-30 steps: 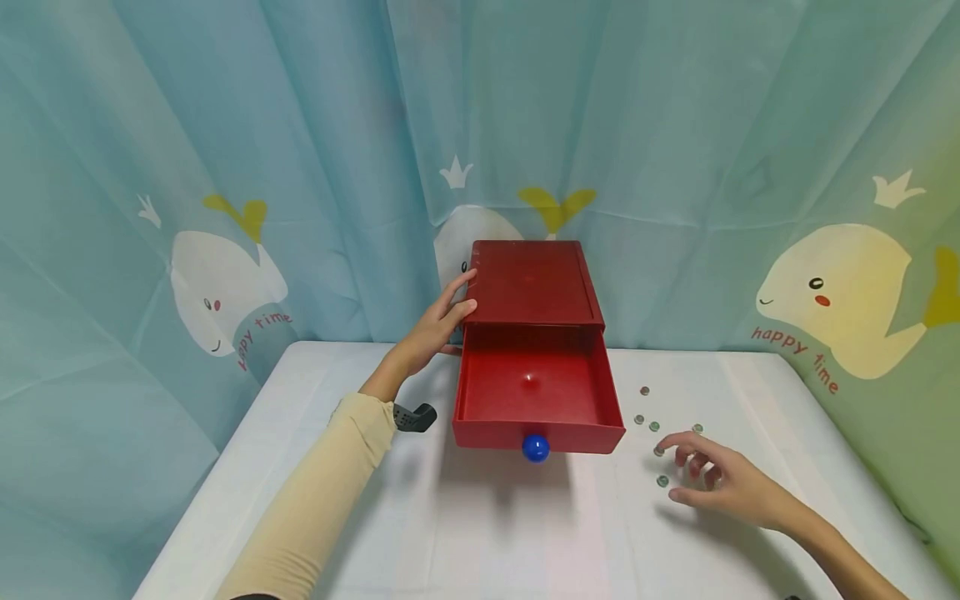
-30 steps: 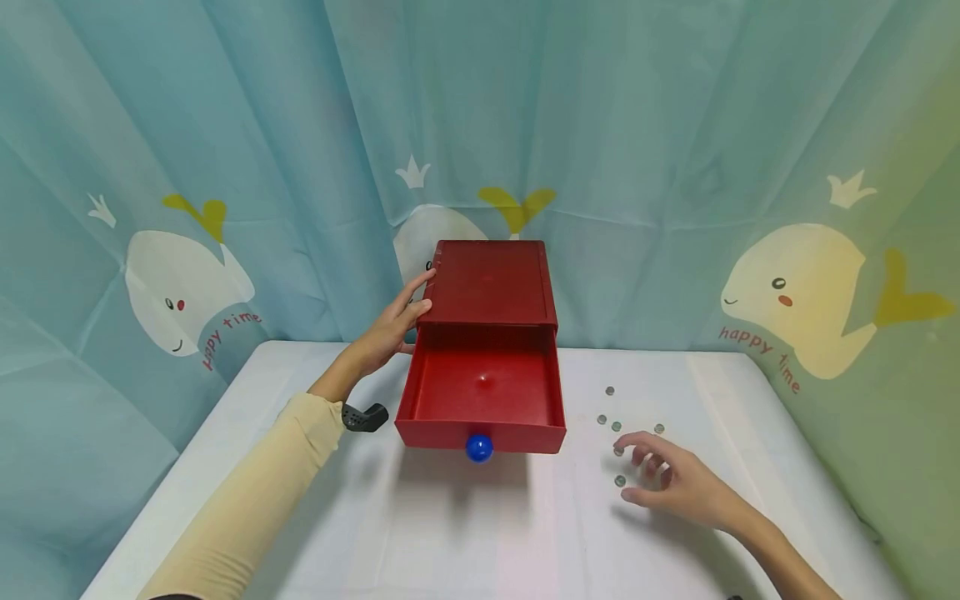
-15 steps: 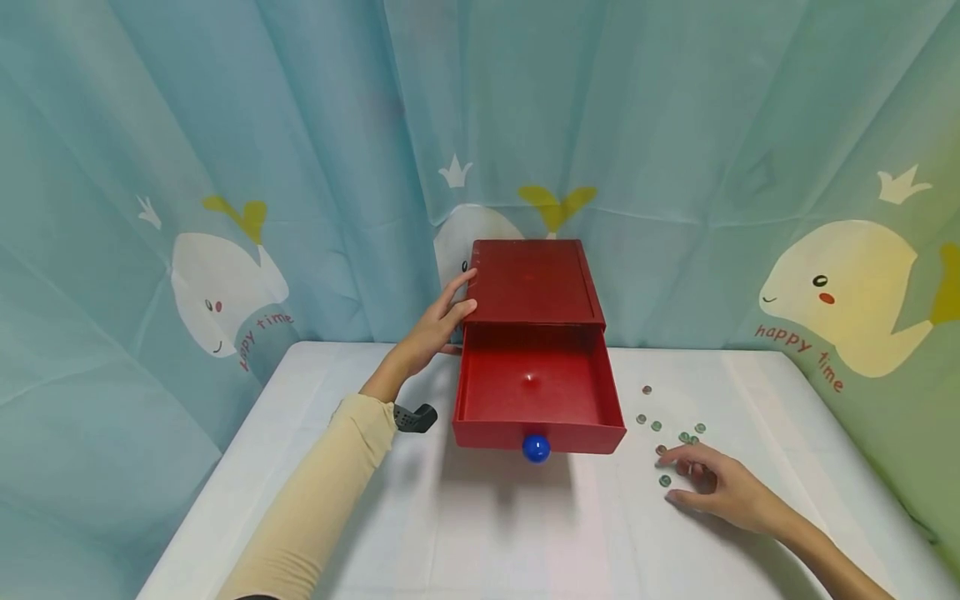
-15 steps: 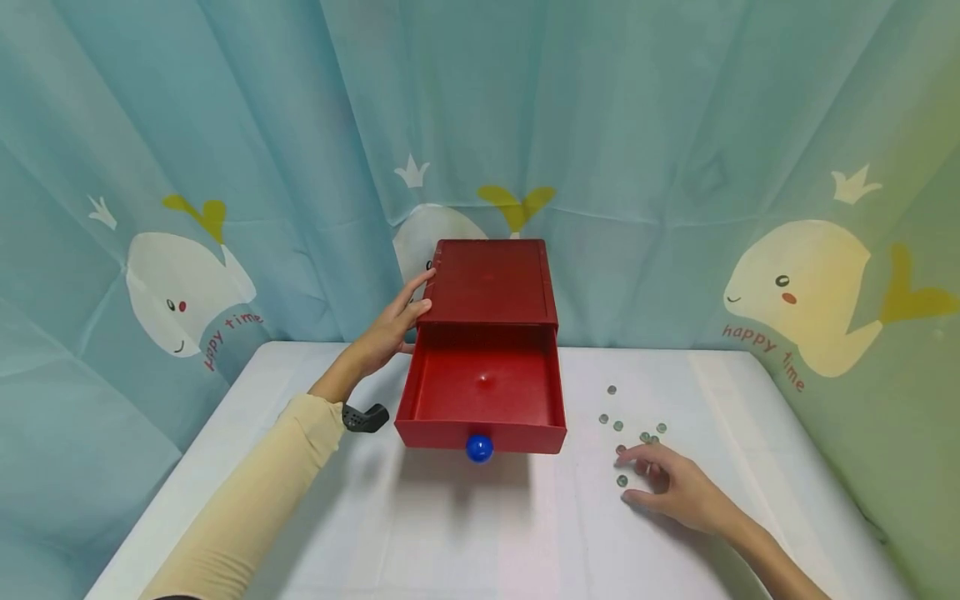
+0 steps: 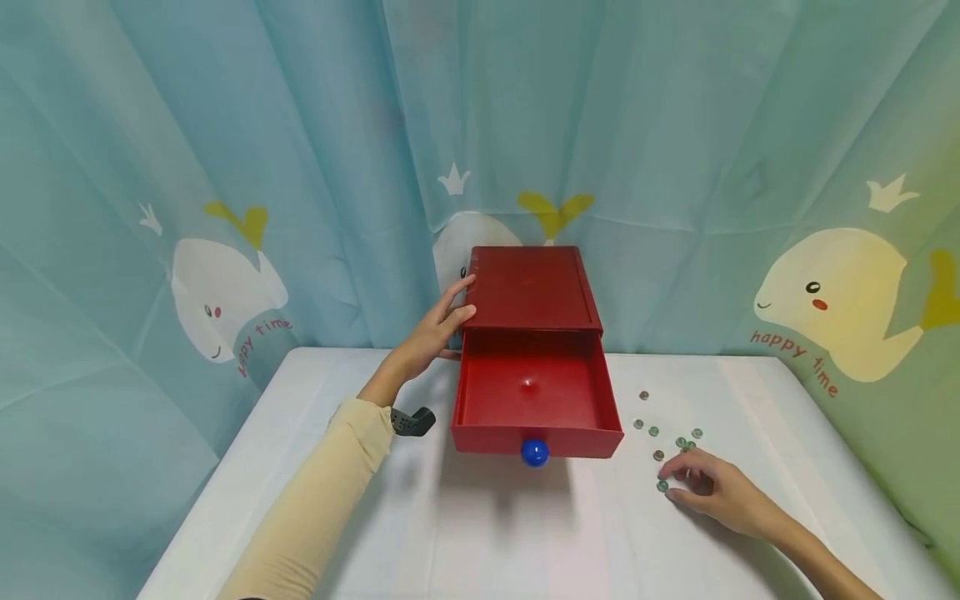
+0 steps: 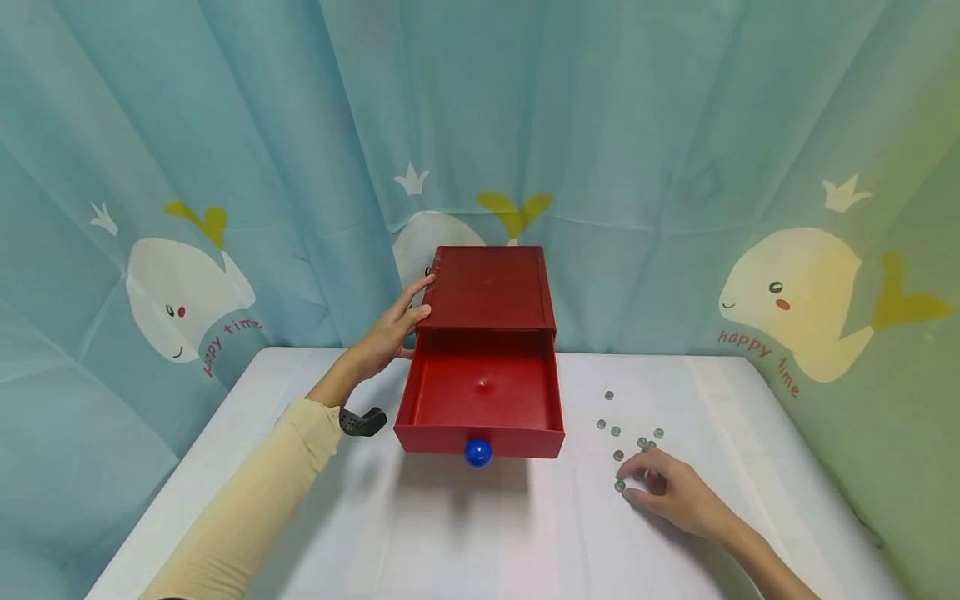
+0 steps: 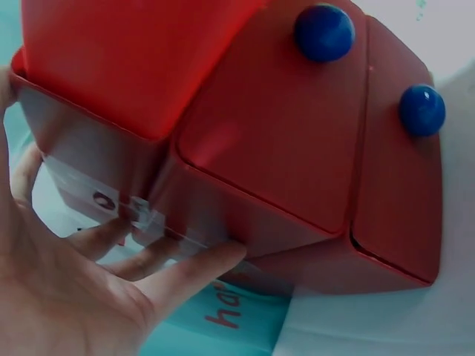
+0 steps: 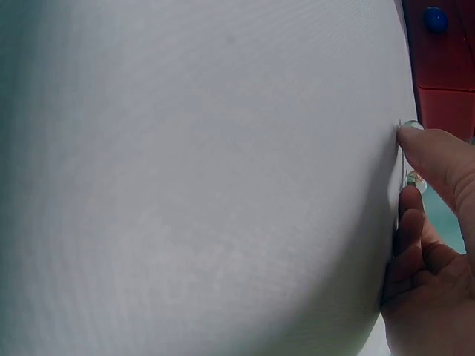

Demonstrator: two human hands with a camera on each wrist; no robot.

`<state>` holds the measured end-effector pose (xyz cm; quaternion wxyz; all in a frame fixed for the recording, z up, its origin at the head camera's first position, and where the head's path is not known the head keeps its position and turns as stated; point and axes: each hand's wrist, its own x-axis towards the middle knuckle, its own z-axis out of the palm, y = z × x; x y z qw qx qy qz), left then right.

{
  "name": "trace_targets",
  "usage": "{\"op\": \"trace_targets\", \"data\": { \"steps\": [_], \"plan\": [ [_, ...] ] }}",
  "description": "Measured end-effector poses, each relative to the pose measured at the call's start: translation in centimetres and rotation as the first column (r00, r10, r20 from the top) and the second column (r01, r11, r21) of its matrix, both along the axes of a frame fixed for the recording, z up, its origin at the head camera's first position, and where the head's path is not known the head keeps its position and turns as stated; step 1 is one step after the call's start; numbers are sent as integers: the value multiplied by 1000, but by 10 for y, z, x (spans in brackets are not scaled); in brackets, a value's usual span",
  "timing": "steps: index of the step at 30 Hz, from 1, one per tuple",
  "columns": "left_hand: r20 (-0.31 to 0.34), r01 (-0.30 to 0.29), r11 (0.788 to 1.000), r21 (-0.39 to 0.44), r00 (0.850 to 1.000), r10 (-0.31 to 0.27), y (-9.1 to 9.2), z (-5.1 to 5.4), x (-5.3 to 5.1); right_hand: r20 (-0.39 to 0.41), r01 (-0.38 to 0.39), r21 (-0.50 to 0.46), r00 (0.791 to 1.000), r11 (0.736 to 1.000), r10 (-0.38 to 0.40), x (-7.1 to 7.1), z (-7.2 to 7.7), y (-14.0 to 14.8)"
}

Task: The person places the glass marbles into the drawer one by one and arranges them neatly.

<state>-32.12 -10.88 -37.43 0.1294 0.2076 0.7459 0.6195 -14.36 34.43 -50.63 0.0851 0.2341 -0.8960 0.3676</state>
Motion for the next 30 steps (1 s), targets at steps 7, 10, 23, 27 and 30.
{"op": "trace_targets", "data": {
  "steps": [7, 10, 23, 27, 30],
  "plan": [
    [44, 31, 999, 34, 998, -33, -5, 12, 4, -6, -6, 1, 1000, 1000, 6, 0, 1, -1],
    [72, 50, 998, 44, 996, -53, -6, 17, 5, -7, -25, -11, 1000, 1000, 25, -1, 0, 0],
    [112, 72, 996, 56, 991, -78, -11, 24, 7, -39, -58, -4, 998, 998, 58, -4, 2, -2],
    [101, 72, 996, 49, 992, -76, -9, 21, 4, -34, -62, -5, 998, 998, 62, -4, 4, -2],
    [94, 69, 997, 46, 993, -73, -8, 20, 4, -22, -67, -7, 998, 998, 67, -4, 3, 0]
  ]
}}
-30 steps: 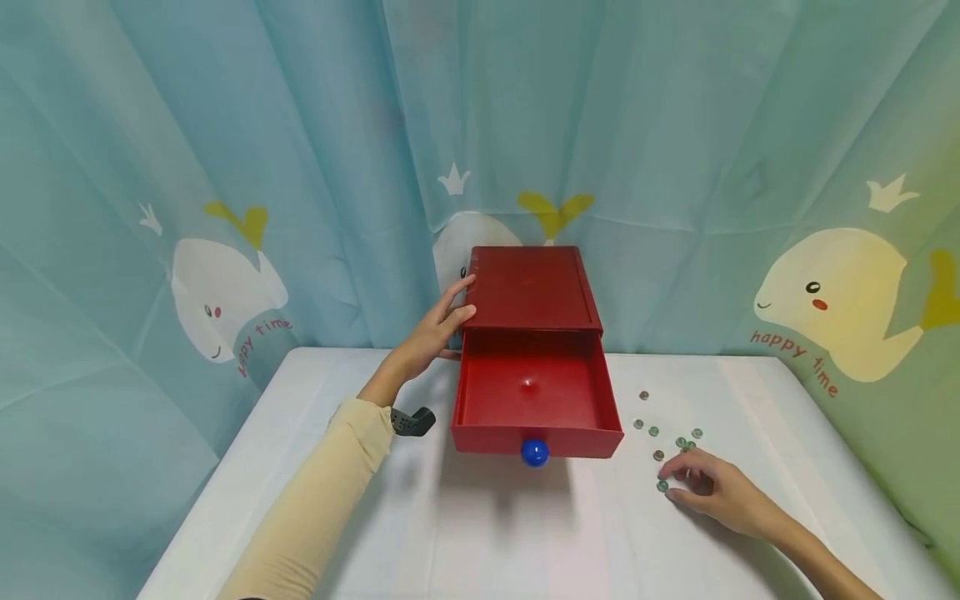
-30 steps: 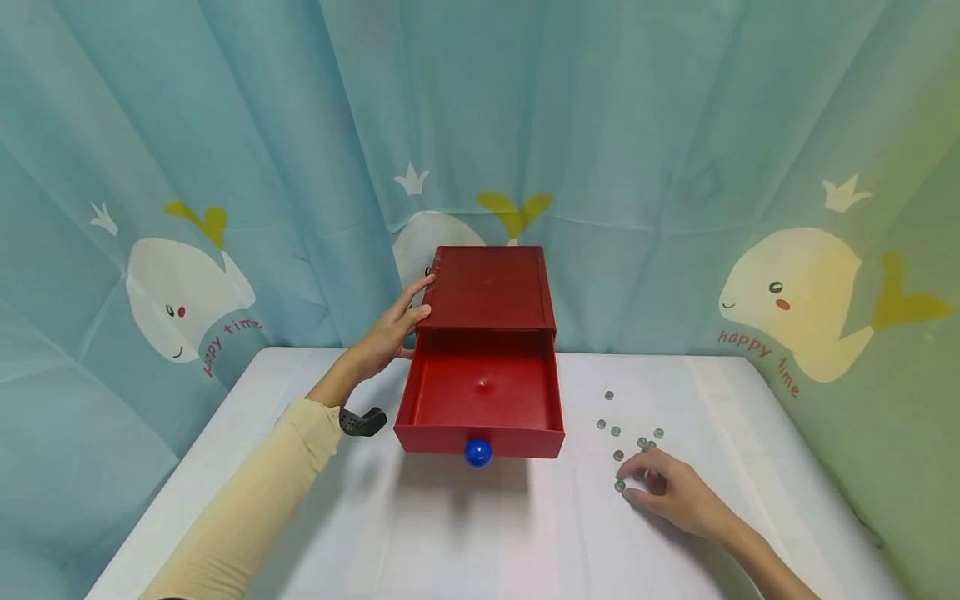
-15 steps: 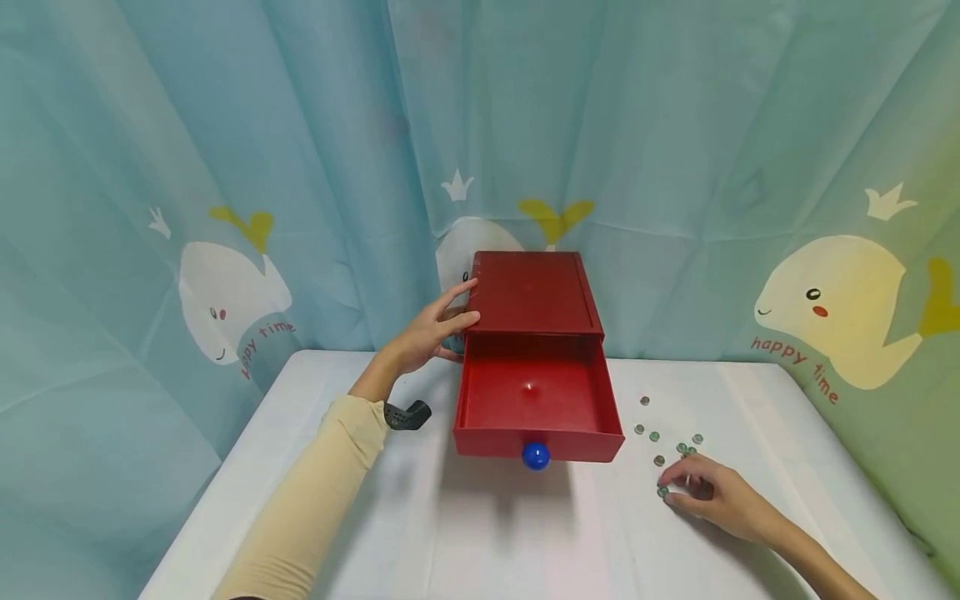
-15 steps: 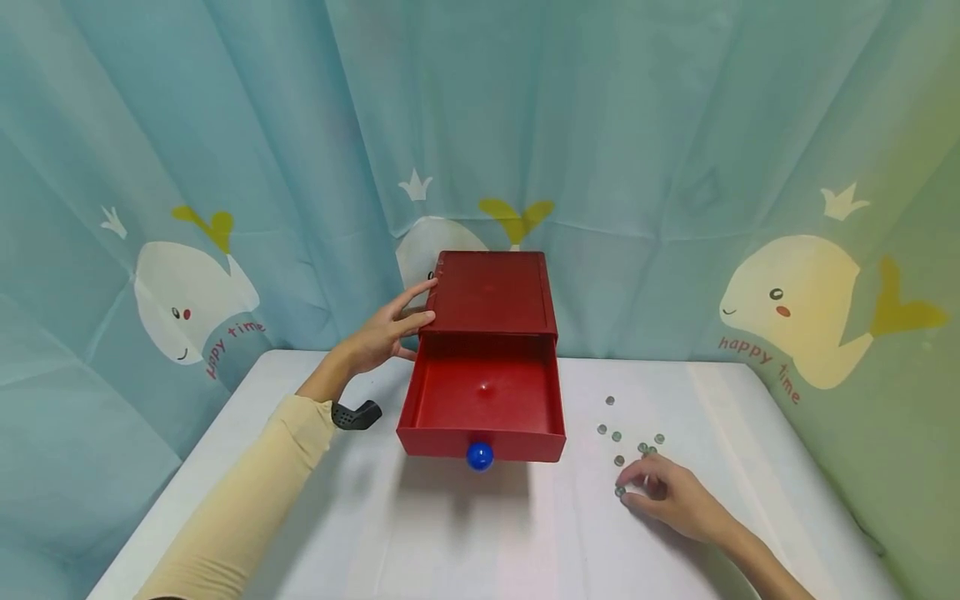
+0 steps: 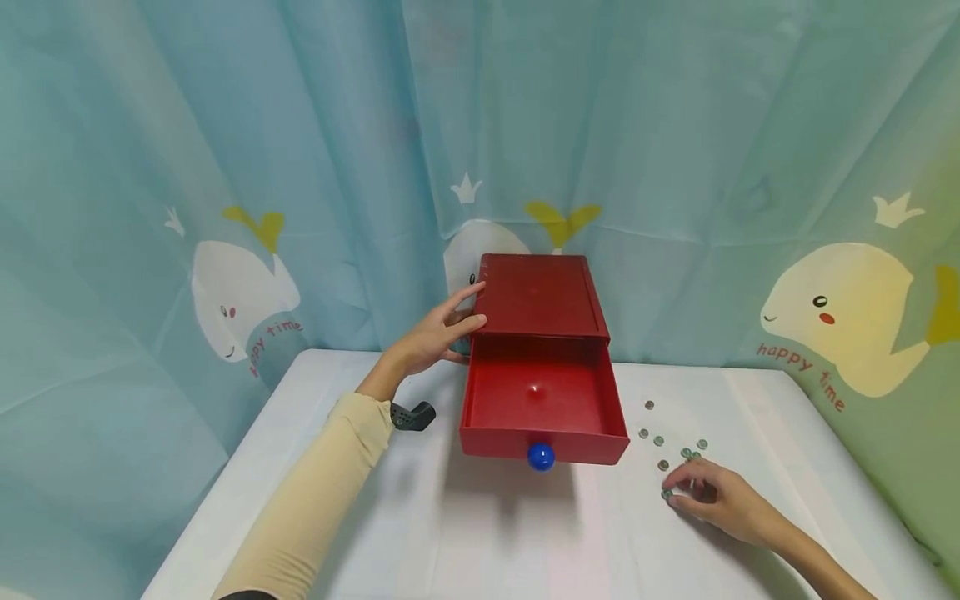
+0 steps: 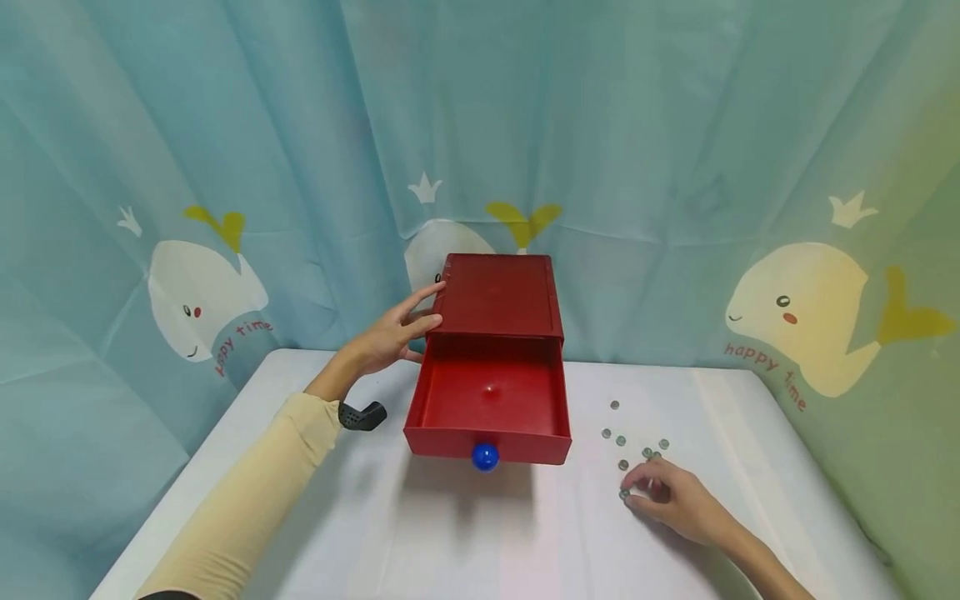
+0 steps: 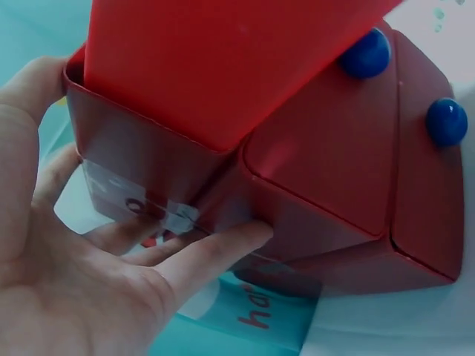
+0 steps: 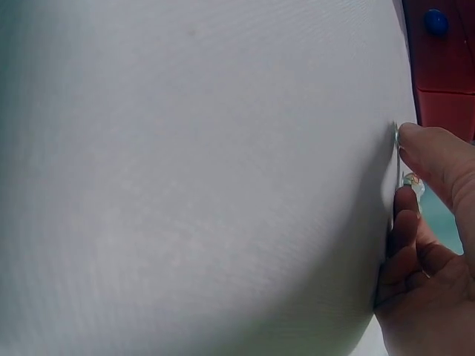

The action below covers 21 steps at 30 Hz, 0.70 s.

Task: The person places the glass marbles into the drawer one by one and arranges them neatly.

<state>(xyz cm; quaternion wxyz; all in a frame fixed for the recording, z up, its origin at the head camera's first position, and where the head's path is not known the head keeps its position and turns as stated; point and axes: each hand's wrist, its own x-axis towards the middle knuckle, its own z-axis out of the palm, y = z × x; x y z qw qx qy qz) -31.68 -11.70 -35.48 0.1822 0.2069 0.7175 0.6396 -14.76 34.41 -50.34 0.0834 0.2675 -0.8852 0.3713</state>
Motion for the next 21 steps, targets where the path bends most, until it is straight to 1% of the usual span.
{"op": "trace_targets", "data": {
  "steps": [14, 18, 21],
  "plan": [
    [-29, -28, 1000, -1, 999, 28, 2, -4, 2, 17, 18, 5, 1000, 1000, -18, -2, -3, 2],
    [-28, -36, 999, -3, 999, 36, 2, -4, 2, 44, -2, 6, 999, 1000, 2, -3, 2, 2],
    [-25, -37, 999, 5, 999, 37, 2, -6, 1, 84, -37, -5, 996, 999, 38, -5, 6, 2]
  ]
}}
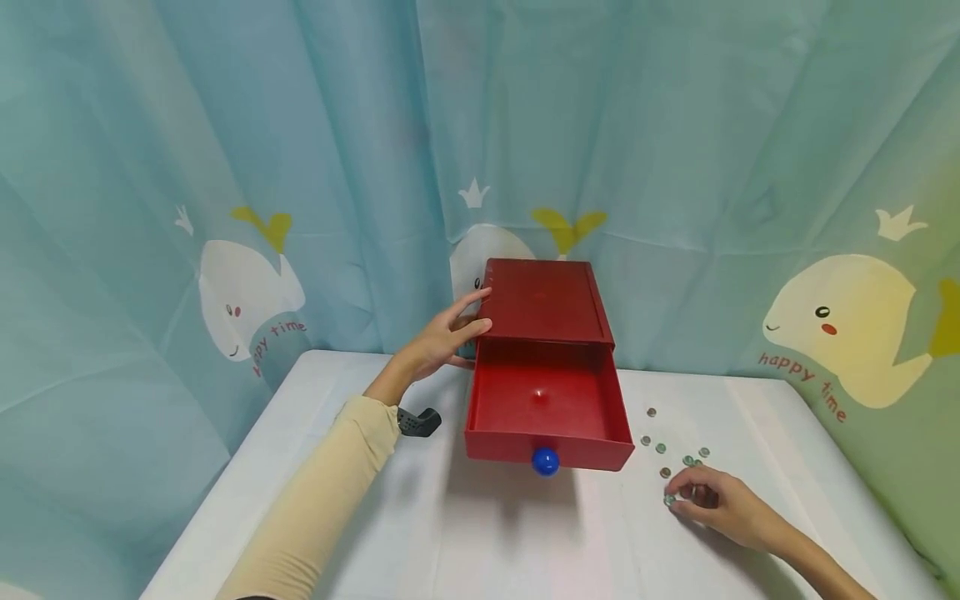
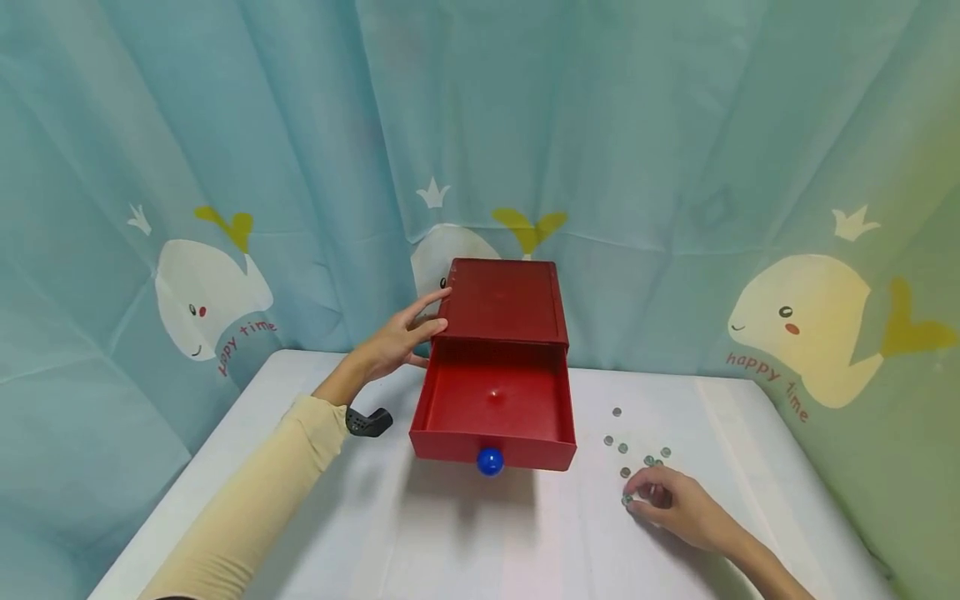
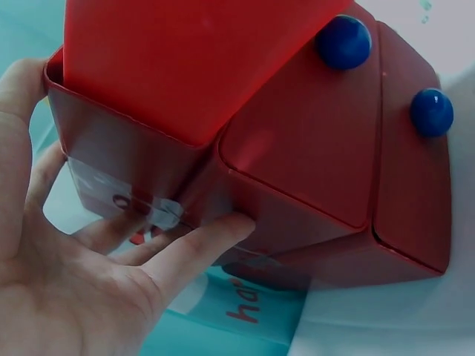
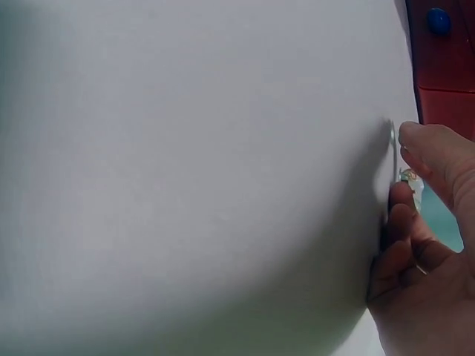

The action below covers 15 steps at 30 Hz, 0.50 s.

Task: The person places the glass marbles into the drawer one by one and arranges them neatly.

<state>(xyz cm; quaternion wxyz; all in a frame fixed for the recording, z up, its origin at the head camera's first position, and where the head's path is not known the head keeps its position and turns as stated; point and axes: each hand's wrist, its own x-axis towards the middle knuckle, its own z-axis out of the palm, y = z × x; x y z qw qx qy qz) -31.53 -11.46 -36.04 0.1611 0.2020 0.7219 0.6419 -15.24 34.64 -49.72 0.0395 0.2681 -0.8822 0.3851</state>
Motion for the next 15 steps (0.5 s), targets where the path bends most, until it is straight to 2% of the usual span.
{"op": "trace_targets", "data": {
  "steps": [8, 15],
  "plan": [
    [-11, -8, 1000, -21, 1000, 8, 0, -1, -1, 87, -140, -7, 986, 990, 140, -12, 20, 4],
    [-32, -15, 1000, -16, 999, 15, 0, -3, -1, 69, -194, 14, 979, 981, 193, -21, 44, 6]
  ]
}}
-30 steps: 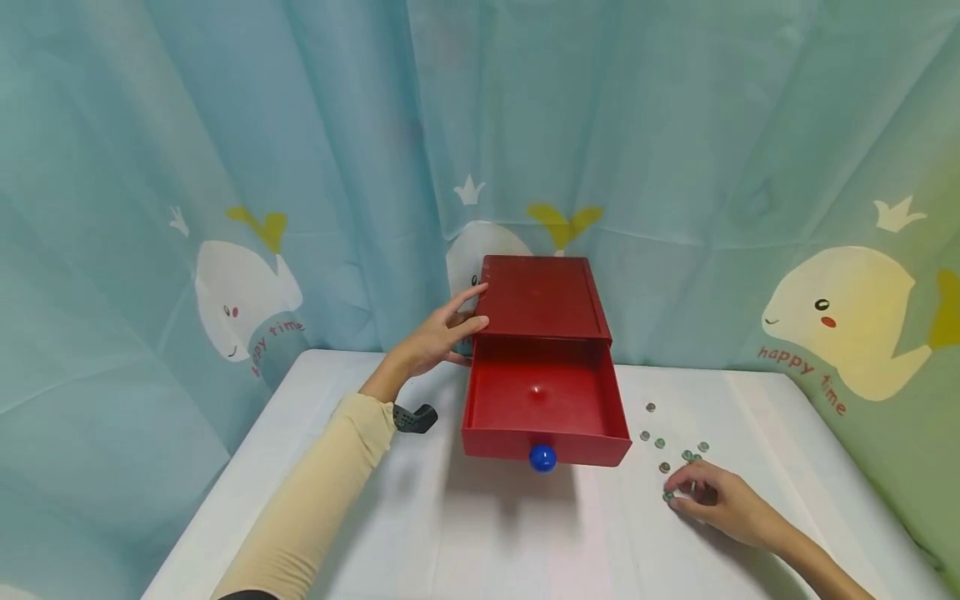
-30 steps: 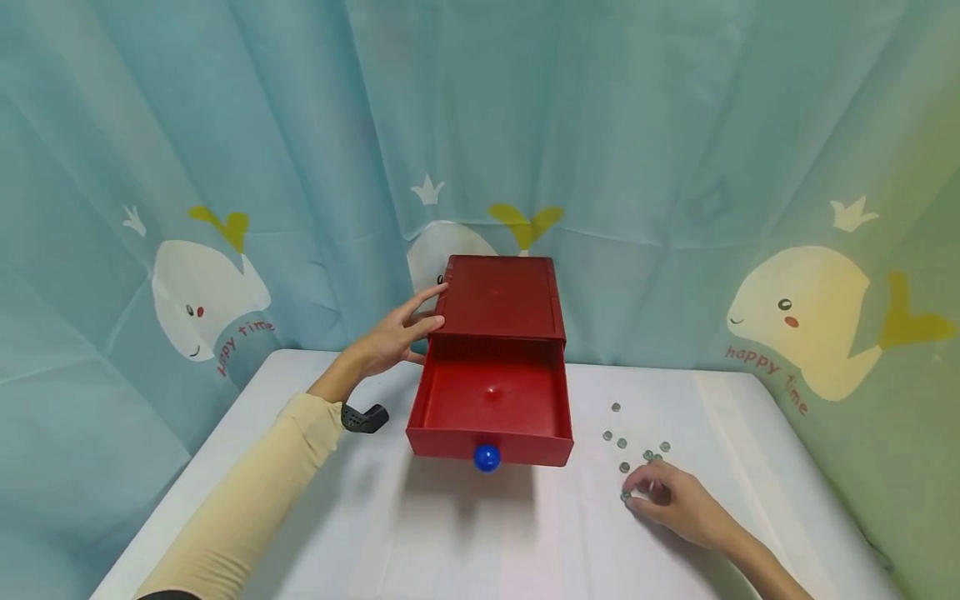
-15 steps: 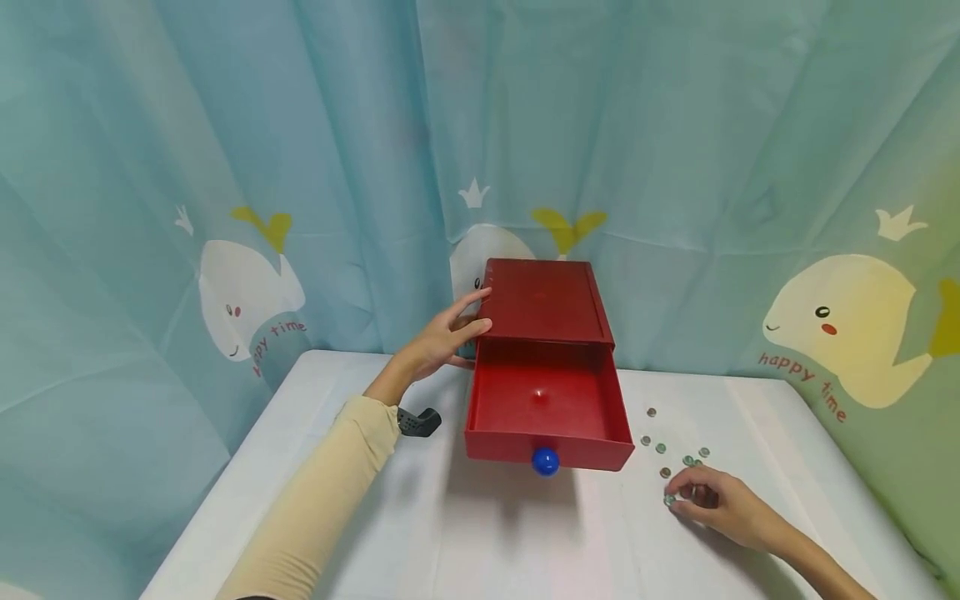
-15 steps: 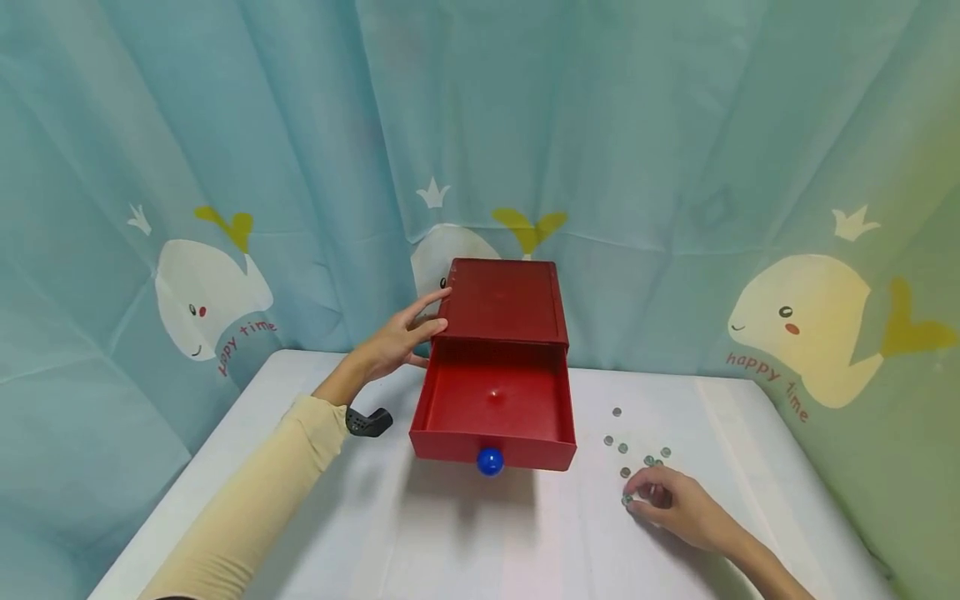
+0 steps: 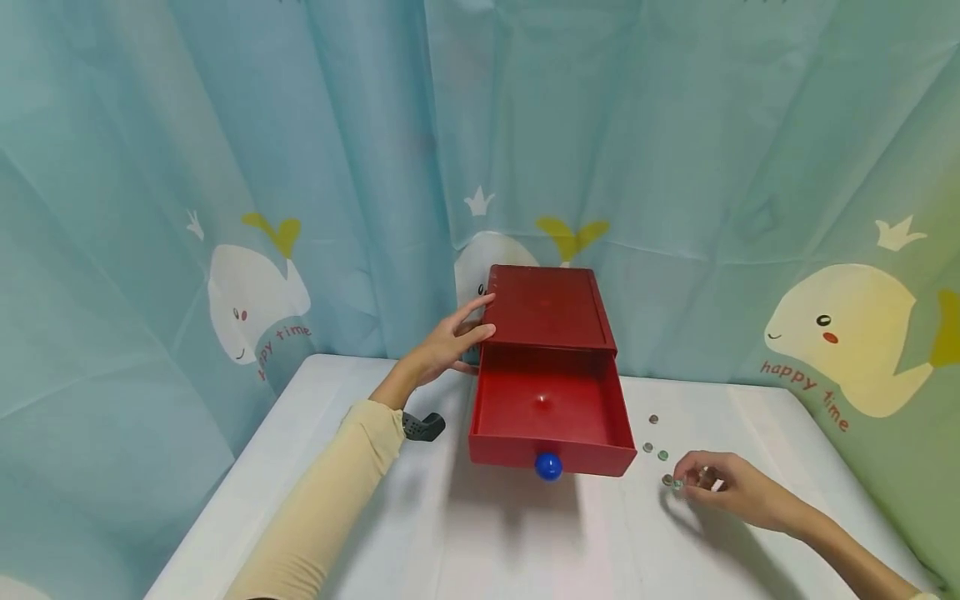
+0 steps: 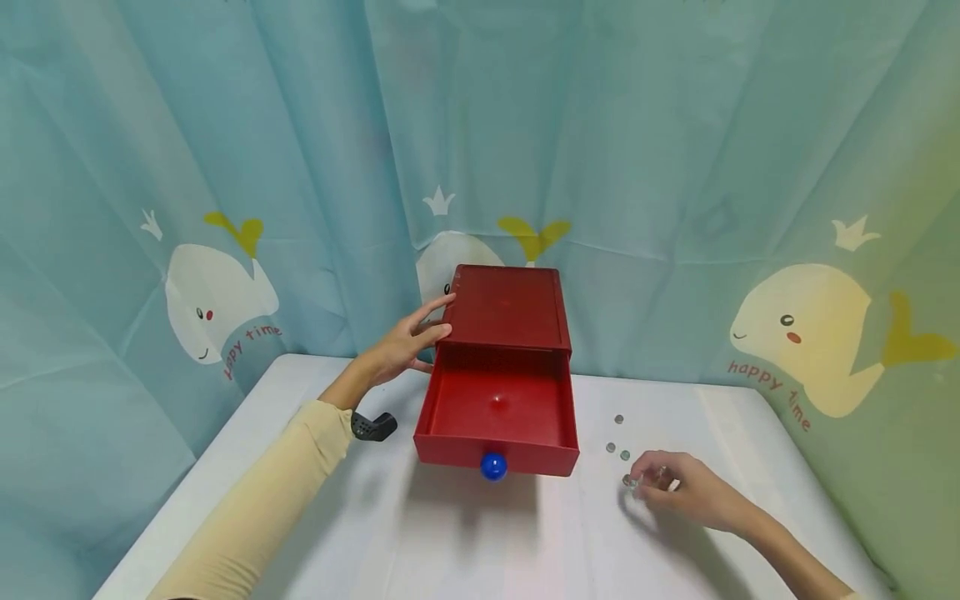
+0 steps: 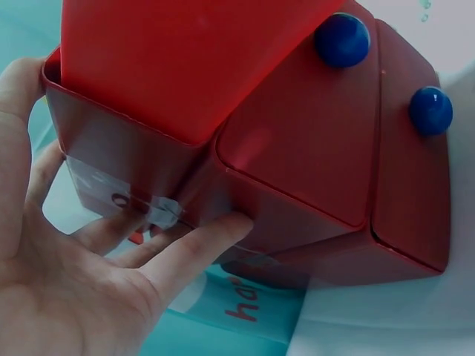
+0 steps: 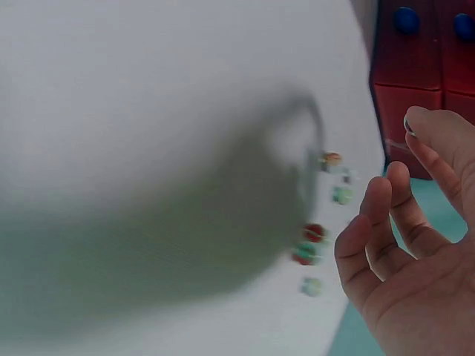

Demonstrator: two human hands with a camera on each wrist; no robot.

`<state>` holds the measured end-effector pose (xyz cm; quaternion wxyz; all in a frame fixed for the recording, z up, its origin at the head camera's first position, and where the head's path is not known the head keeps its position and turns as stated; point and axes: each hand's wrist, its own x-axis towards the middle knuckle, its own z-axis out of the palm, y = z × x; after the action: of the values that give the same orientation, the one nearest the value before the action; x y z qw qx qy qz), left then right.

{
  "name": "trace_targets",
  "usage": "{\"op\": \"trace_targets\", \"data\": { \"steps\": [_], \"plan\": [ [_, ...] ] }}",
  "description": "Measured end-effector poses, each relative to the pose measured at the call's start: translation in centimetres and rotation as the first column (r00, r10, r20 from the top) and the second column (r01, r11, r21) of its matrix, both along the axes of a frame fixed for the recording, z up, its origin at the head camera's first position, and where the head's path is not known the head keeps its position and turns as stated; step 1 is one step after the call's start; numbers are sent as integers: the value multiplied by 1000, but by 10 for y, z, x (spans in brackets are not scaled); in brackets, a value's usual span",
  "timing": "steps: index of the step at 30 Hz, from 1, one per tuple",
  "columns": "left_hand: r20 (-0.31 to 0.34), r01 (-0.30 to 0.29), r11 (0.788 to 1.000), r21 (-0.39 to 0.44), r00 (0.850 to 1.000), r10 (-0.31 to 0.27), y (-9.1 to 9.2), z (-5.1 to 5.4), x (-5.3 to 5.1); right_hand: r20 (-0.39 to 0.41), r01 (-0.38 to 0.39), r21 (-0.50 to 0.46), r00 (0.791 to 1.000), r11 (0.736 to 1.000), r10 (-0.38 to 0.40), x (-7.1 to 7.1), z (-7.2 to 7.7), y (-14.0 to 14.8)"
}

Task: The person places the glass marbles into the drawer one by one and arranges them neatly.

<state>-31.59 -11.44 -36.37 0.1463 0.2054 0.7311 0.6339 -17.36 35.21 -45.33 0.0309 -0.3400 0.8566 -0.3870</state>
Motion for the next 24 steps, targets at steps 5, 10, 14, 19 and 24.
{"op": "trace_targets", "data": {
  "steps": [5, 10, 14, 19, 24],
  "plan": [
    [-2, 1, 1000, -7, 1000, -1, 0, 1, 0, -41, 6, 17, 999, 1000, -5, -7, 21, -1],
    [-2, -4, 1000, -12, 1000, 4, 0, 0, 0, -23, 47, 56, 999, 997, -45, -13, 47, 0],
    [5, -4, 1000, -11, 1000, 4, 0, -1, 0, -52, 94, 94, 995, 991, -89, -17, 67, -1],
    [4, -7, 1000, -12, 1000, 7, -1, 1, 1, -112, 147, 104, 984, 984, -135, -21, 89, -2],
    [9, -8, 1000, -14, 1000, 9, 0, 1, 1, -131, 153, 92, 981, 984, -140, -24, 108, -4]
  ]
}}
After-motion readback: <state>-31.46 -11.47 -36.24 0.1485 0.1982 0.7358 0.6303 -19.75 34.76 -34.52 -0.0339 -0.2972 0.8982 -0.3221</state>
